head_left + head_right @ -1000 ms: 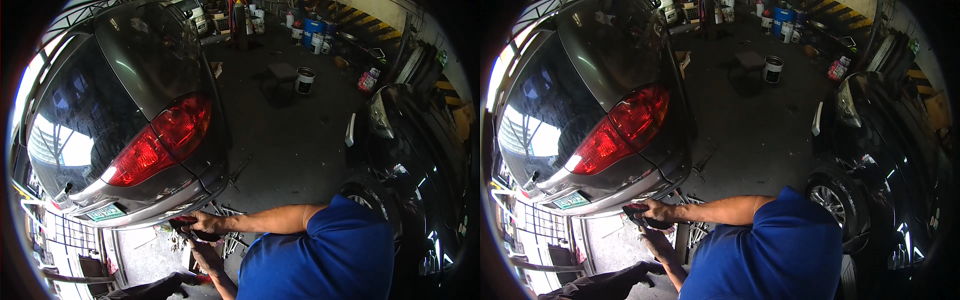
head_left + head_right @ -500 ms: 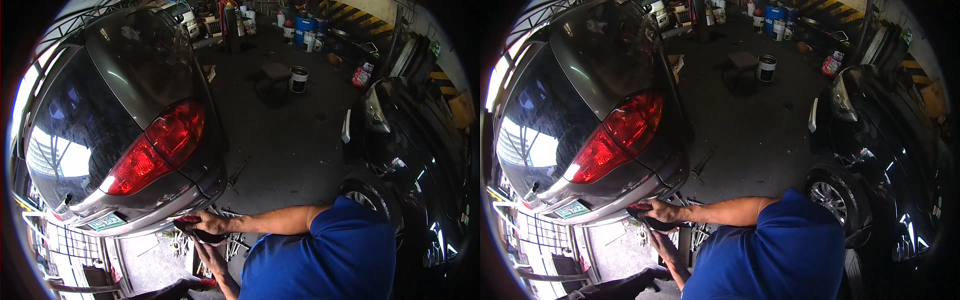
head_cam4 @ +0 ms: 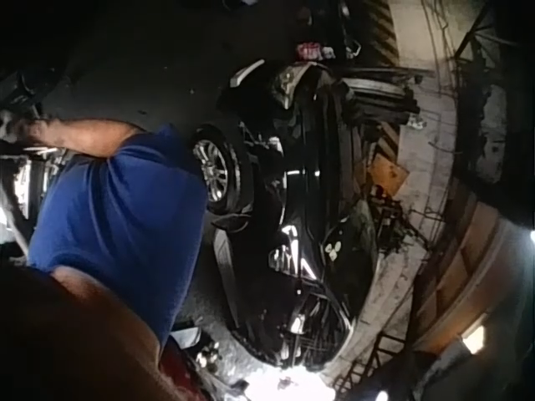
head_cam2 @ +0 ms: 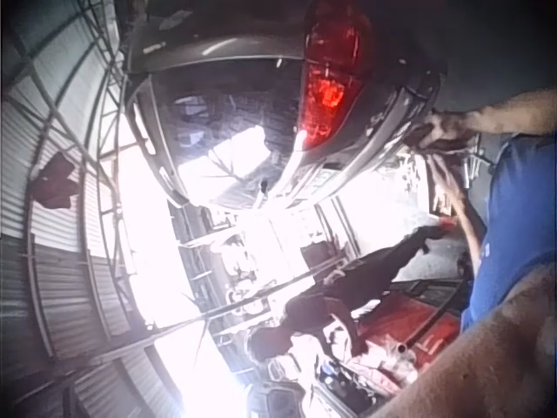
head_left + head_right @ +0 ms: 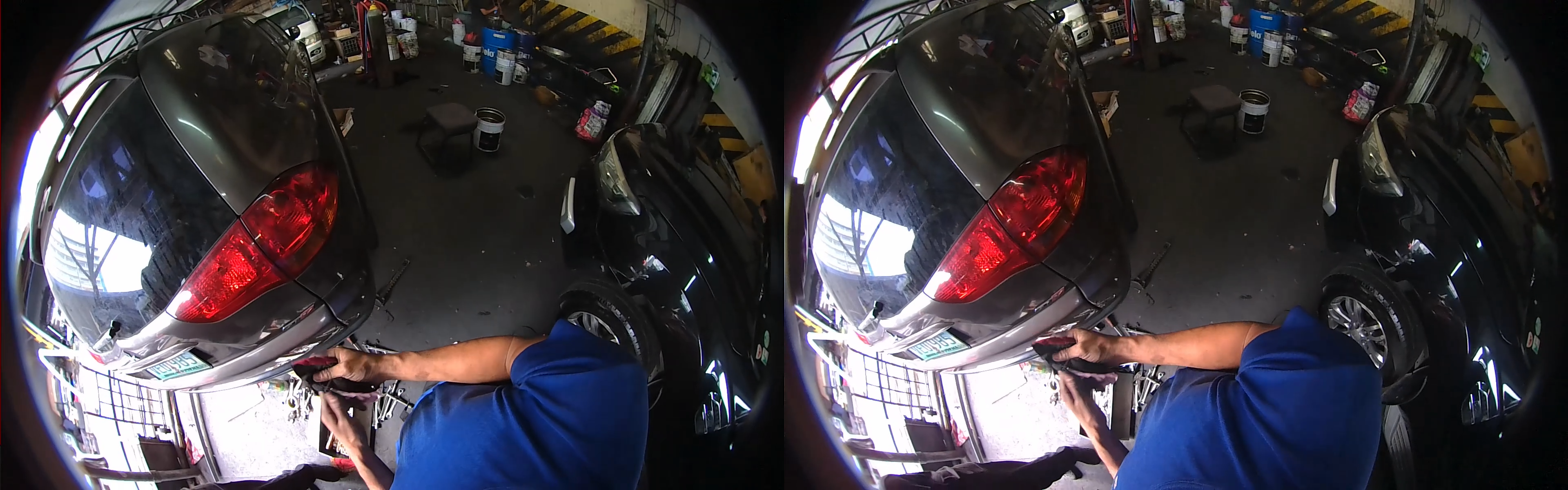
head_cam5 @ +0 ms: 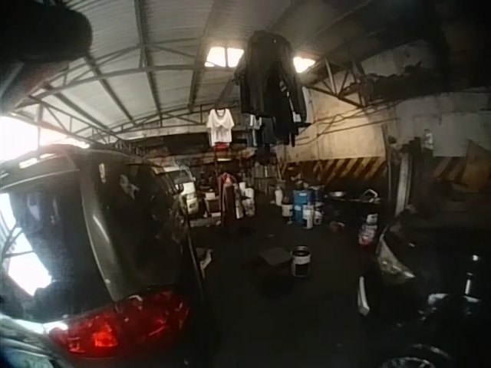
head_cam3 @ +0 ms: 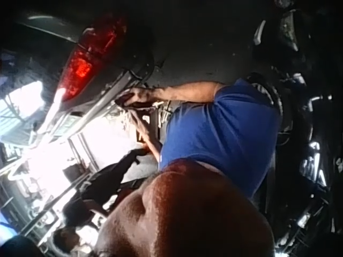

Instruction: The recorder is repairing or servicing a vehicle engine, using tools to manipulate components.

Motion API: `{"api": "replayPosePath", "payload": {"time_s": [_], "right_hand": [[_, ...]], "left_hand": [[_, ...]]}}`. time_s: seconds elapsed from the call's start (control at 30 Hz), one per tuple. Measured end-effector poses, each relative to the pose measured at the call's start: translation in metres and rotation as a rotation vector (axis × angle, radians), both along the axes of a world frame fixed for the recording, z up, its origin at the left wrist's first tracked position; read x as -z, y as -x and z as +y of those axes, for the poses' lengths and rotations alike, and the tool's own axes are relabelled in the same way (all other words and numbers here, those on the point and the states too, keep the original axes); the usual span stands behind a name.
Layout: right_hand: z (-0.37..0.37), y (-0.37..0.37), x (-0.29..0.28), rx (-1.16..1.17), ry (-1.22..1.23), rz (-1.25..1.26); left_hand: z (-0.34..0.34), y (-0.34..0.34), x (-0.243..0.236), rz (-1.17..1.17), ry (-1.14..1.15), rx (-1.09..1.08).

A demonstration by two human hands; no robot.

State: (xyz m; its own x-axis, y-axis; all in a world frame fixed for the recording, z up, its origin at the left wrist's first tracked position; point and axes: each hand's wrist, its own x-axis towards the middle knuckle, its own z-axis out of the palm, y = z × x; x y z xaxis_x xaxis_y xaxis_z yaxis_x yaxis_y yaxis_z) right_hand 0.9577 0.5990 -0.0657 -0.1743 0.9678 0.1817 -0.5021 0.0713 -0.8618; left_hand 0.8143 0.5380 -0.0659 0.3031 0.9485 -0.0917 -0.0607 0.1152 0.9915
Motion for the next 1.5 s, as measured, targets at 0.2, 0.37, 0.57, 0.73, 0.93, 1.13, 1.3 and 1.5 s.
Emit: {"api": "replayPosePath", "payload": {"time_s": [0.2, 0.37, 0.57, 0.73, 0.93, 1.13, 1.3, 1.5], "right_hand": [[-0.012, -0.008, -0.041, 0.091, 0.435, -0.218], [-0.014, -0.022, -0.050, -0.103, 0.453, 0.160], [0.000, -0.015, -0.013, 0.100, -0.024, -0.155], [-0.004, -0.042, -0.017, 0.046, 0.502, -0.090], [-0.013, -0.040, -0.020, 0.176, 0.100, -0.144], [-0.011, -0.049, -0.035, 0.042, 0.429, -0.083], [-0.018, -0.025, -0.049, -0.137, 0.298, -0.064], [-0.017, -0.021, -0.023, 0.092, 0.385, -0.298]], "left_hand": [[-0.015, -0.017, -0.004, 0.157, -0.041, 0.075], [-0.012, -0.024, -0.015, 0.169, -0.113, 0.042], [-0.005, -0.026, -0.013, 0.241, 0.030, 0.154], [-0.015, -0.046, -0.035, 0.212, -0.099, 0.206], [0.001, -0.046, -0.020, 0.303, -0.112, 0.102], [-0.011, -0.050, -0.014, 0.189, -0.073, 0.225], [-0.011, -0.031, -0.037, 0.245, -0.011, 0.015], [-0.017, -0.032, -0.001, 0.358, -0.287, 0.229]]}}
